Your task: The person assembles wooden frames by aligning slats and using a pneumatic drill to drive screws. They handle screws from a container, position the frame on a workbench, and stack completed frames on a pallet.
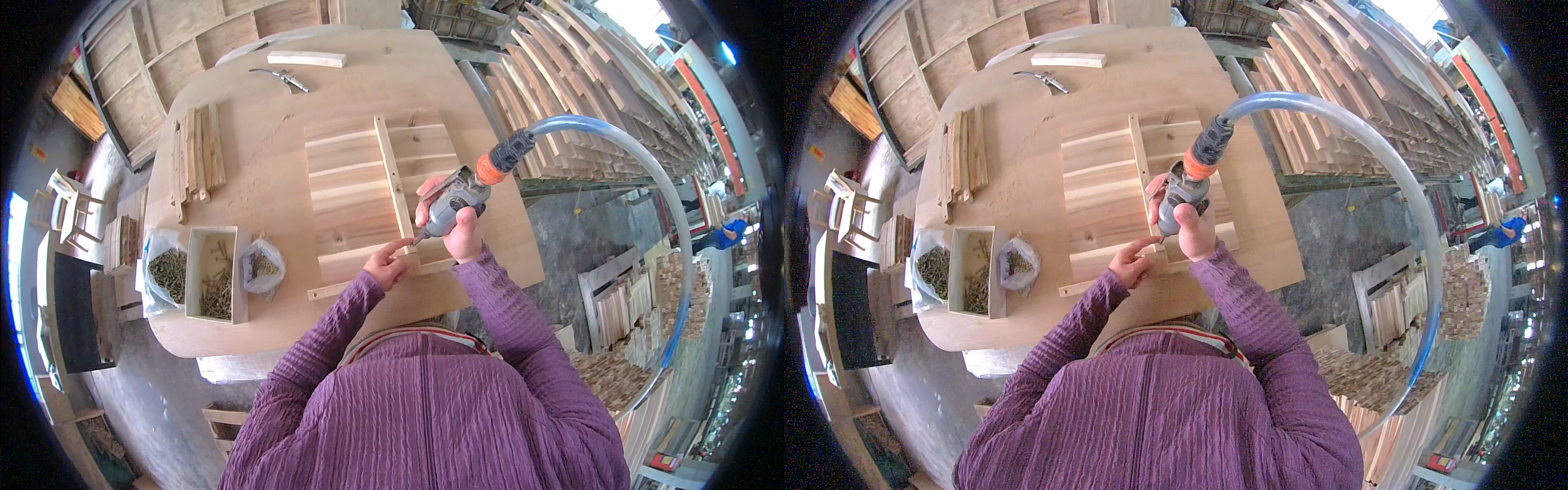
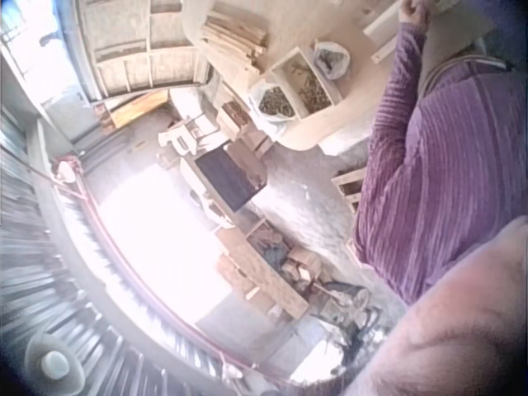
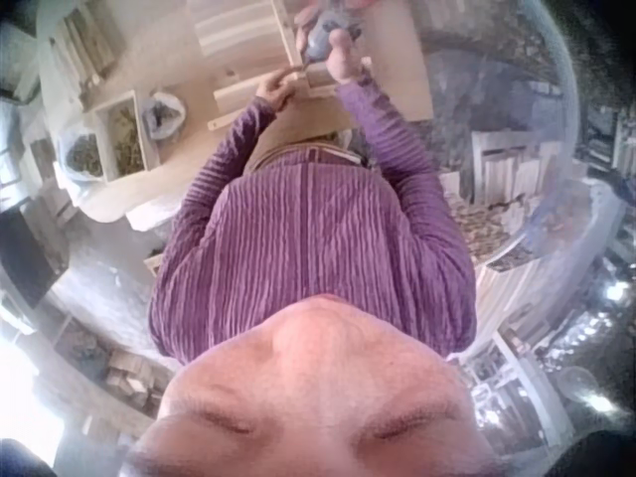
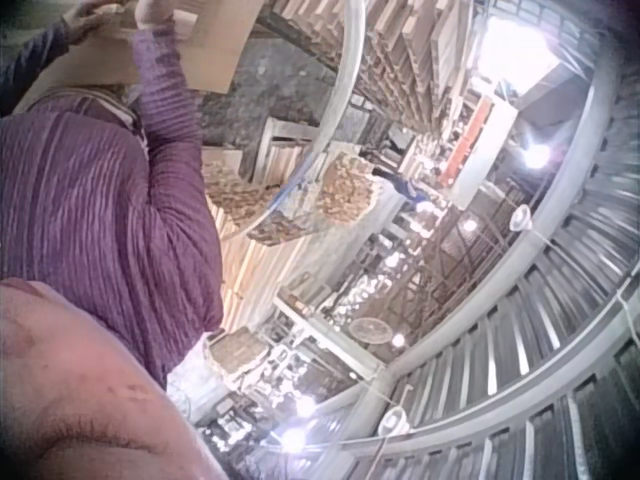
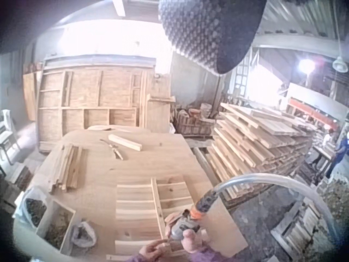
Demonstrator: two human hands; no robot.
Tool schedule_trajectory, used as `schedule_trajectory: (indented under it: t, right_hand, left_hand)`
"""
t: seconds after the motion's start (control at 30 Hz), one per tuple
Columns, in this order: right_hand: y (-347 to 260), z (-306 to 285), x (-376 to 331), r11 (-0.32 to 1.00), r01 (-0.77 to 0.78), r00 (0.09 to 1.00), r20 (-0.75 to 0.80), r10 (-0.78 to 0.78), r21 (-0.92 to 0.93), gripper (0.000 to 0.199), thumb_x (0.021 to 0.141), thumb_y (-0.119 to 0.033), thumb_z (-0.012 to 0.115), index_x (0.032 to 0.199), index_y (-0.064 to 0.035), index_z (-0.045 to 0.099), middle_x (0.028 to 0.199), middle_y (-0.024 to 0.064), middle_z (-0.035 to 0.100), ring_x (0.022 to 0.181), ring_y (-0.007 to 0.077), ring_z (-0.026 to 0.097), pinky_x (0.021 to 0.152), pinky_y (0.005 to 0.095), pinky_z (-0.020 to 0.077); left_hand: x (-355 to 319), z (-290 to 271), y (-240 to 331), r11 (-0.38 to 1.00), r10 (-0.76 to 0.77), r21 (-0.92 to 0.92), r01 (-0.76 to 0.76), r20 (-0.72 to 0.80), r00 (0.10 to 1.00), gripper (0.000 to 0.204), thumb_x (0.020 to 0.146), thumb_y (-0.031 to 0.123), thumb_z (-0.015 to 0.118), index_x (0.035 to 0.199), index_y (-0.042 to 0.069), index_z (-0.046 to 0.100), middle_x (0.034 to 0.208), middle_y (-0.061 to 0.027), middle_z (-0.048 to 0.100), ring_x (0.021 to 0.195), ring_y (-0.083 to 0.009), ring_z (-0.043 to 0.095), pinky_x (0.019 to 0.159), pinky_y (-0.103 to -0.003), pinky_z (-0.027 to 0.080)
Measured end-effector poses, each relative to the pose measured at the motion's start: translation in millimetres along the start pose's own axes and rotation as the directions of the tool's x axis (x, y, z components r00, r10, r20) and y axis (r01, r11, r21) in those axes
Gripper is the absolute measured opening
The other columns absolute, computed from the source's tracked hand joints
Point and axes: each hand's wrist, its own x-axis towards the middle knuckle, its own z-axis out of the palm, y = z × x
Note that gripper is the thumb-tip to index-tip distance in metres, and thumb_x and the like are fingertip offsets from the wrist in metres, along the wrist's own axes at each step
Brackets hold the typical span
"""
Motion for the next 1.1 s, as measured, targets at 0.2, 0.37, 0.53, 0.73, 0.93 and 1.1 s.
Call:
schedule_trajectory:
  t: [0.2, 0.37, 0.53, 0.73, 0.93, 1.1]
  right_hand:
    - [3.3, 1.2, 2.8, 0.999, -0.024, 1.000, 0.009, 0.024, -0.042, 0.079, 0.061, -0.070, 0.059, 0.094, 0.0015, 0.050, 0.062, 0.0062, 0.053, 0.059, 0.0146, 0.053, 0.055, 0.0264, 0.0435]
    - [3.9, -0.7, 1.5, 1.000, 0.004, 1.000, -0.004, -0.004, -0.031, 0.078, 0.061, -0.070, 0.059, 0.093, 0.0012, 0.051, 0.062, 0.0063, 0.053, 0.058, 0.0145, 0.053, 0.054, 0.0261, 0.0425]
    - [4.5, -4.7, 0.8, 1.000, 0.023, 0.999, -0.030, -0.023, 0.004, 0.073, 0.064, -0.065, 0.061, 0.094, 0.0013, 0.052, 0.066, 0.0062, 0.055, 0.060, 0.0134, 0.054, 0.056, 0.0247, 0.0430]
    - [5.3, 24.9, 14.8, 0.986, 0.091, 0.990, 0.096, -0.105, 0.141, 0.047, 0.073, -0.048, 0.067, 0.080, -0.0037, 0.052, 0.062, -0.0003, 0.051, 0.054, 0.0080, 0.049, 0.051, 0.0226, 0.0408]
    - [7.8, 2.8, 11.6, 0.996, 0.067, 0.996, 0.053, -0.071, 0.061, 0.046, 0.073, -0.048, 0.067, 0.082, -0.0052, 0.050, 0.062, -0.0011, 0.049, 0.054, 0.0067, 0.048, 0.050, 0.0218, 0.0407]
    - [9.6, 9.5, 14.9, 0.987, 0.028, 0.996, 0.084, -0.042, 0.159, 0.045, 0.072, -0.042, 0.069, 0.085, -0.0039, 0.050, 0.064, 0.0004, 0.050, 0.055, 0.0072, 0.048, 0.050, 0.0221, 0.0410]
  left_hand:
    - [58.7, -17.2, 52.2, 0.653, 0.302, 0.756, 0.049, -0.318, 0.899, 0.055, 0.079, 0.038, 0.052, 0.127, 0.016, 0.037, 0.074, -0.0199, 0.061, 0.067, -0.0345, 0.060, 0.063, -0.041, 0.048]
    - [90.1, -16.6, 84.8, 0.421, 0.160, 0.863, 0.280, -0.374, 0.913, 0.075, 0.078, 0.046, 0.047, 0.138, 0.015, 0.014, 0.091, -0.0241, 0.061, 0.086, -0.0372, 0.061, 0.078, -0.045, 0.047]
    - [99.2, -8.6, 61.2, 0.360, 0.227, 0.908, 0.213, -0.307, 0.924, 0.080, 0.077, 0.035, 0.052, 0.140, 0.014, 0.006, 0.093, -0.0217, 0.062, 0.083, -0.0349, 0.062, 0.075, -0.044, 0.048]
    - [125.6, -71.2, 16.4, 0.409, 0.297, 0.906, 0.111, -0.247, 0.922, 0.070, 0.069, 0.040, 0.063, 0.127, 0.013, 0.034, 0.087, -0.0154, 0.064, 0.077, -0.0321, 0.063, 0.068, -0.041, 0.050]
    - [110.4, -25.2, 34.8, 0.648, 0.354, 0.762, -0.001, -0.300, 0.886, 0.044, 0.067, 0.045, 0.062, 0.095, 0.011, 0.059, 0.084, -0.0127, 0.064, 0.079, -0.0308, 0.062, 0.067, -0.039, 0.049]
    - [119.0, -48.4, 15.7, 0.535, 0.449, 0.842, -0.075, -0.208, 0.869, 0.052, 0.065, 0.043, 0.063, 0.104, 0.011, 0.053, 0.085, -0.0153, 0.063, 0.080, -0.0345, 0.060, 0.069, -0.043, 0.049]
